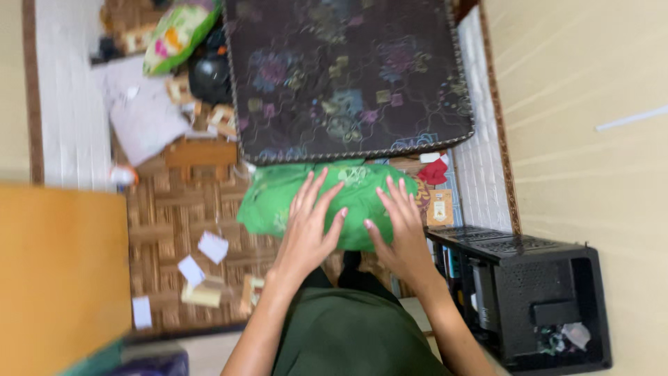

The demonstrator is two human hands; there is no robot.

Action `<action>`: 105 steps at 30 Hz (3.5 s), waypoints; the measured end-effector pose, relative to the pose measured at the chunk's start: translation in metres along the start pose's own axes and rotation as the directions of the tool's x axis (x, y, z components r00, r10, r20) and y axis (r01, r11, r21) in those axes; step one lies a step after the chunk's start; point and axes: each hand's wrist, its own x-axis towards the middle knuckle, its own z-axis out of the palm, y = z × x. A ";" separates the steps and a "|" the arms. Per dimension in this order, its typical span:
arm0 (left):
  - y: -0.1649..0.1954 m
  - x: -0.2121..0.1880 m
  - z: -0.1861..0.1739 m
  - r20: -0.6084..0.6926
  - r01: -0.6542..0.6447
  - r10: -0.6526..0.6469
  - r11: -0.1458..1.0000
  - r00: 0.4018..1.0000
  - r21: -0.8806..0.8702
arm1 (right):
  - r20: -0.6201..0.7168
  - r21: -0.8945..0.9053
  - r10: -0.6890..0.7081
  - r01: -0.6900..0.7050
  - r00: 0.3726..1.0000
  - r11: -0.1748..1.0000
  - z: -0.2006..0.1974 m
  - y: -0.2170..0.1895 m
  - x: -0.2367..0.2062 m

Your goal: The person zips a gray pouch and places it on a shelf, then picks up a book from the bed and sets it aside. They stretch a patterned fitted sheet over the mattress, tucking its edges around the corners, then arrange pillows and a green blanket on the bed.

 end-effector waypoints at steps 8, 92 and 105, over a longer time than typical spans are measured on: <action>0.011 -0.060 -0.001 -0.150 0.124 -0.113 0.990 0.982 0.062 | 0.085 0.058 -0.168 0.164 0.982 0.985 0.019 -0.001 -0.012; -0.344 0.612 -0.199 0.253 -0.103 0.102 0.995 0.962 -0.012 | -0.236 0.017 0.267 -0.270 0.934 0.963 0.148 0.047 0.670; -0.337 0.871 -0.115 0.300 -0.164 0.138 0.985 0.944 0.060 | -0.183 -0.094 0.325 -0.346 0.928 0.934 0.071 0.178 0.872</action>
